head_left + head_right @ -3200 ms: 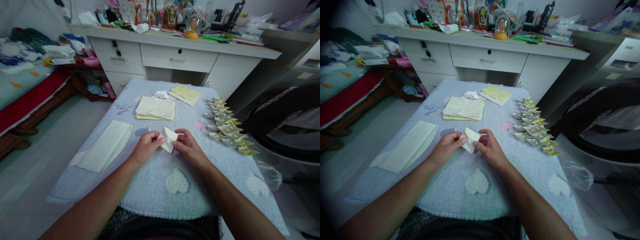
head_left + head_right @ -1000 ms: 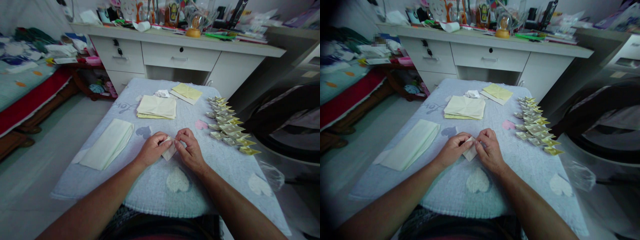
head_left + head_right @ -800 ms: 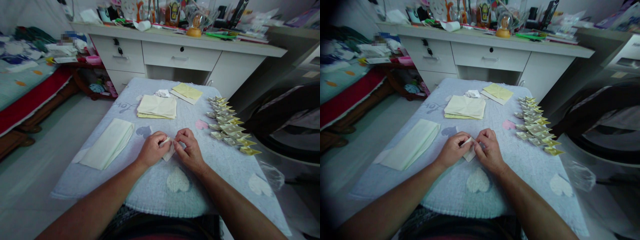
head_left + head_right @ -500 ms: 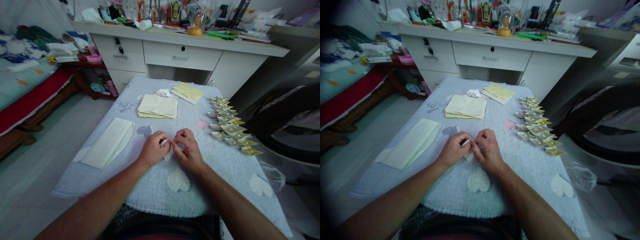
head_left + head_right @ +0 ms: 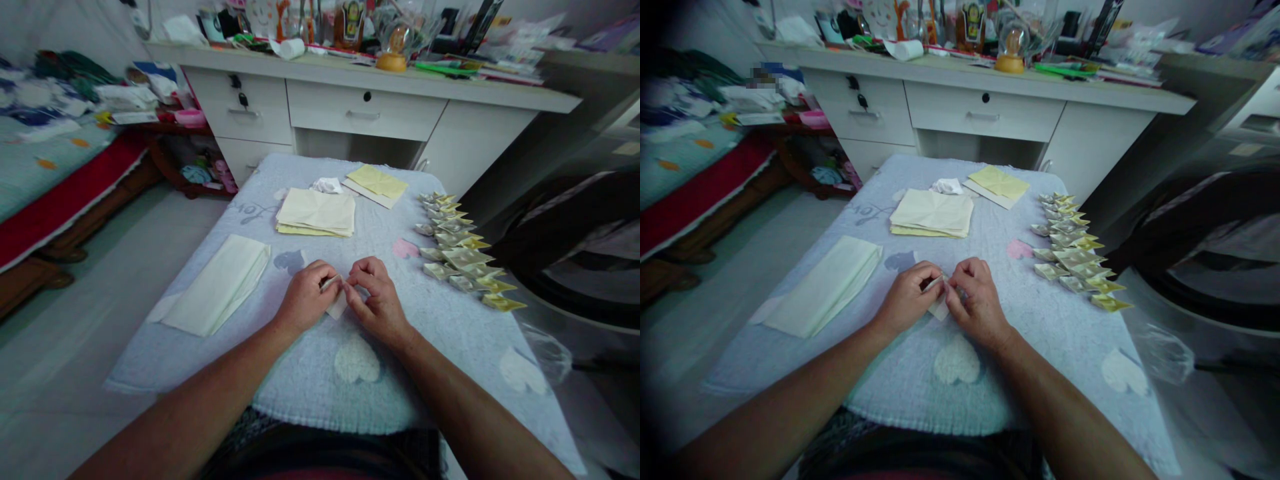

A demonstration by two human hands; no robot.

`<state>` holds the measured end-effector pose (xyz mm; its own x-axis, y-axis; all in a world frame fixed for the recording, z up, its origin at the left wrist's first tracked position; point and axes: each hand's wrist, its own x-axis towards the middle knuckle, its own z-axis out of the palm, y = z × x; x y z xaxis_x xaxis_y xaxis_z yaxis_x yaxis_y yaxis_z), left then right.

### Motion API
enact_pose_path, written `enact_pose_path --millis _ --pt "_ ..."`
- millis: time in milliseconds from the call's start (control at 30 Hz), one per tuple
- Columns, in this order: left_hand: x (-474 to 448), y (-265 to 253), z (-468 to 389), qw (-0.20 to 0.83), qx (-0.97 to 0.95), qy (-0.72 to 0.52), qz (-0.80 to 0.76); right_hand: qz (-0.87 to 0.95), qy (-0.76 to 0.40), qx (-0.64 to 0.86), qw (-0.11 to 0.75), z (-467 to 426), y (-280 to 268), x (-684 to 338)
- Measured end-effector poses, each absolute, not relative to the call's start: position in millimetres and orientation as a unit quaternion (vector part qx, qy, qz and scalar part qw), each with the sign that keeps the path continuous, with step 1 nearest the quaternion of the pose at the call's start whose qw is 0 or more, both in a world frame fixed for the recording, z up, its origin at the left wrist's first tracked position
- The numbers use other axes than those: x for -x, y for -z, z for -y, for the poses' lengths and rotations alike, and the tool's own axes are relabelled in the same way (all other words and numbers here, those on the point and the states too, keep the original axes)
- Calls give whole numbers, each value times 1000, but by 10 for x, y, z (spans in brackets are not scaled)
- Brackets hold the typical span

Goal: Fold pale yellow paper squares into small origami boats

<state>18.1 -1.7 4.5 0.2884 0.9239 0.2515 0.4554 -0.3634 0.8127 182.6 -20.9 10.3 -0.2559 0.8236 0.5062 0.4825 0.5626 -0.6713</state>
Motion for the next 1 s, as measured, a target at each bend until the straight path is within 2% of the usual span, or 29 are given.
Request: enact_pose_path --millis 233,467,833,1000 --pt "-173 -44 11 302 -741 -378 -466 778 -216 411 423 231 -144 -1826" --pt "-167 -69 34 337 -743 -383 -433 720 -277 444 456 183 -203 -1918" --pt "-144 -49 33 353 -736 -389 -426 744 -310 438 399 168 -141 -1915" --pt "-141 -54 38 430 -682 -406 -430 745 -313 434 398 158 -127 -1915"
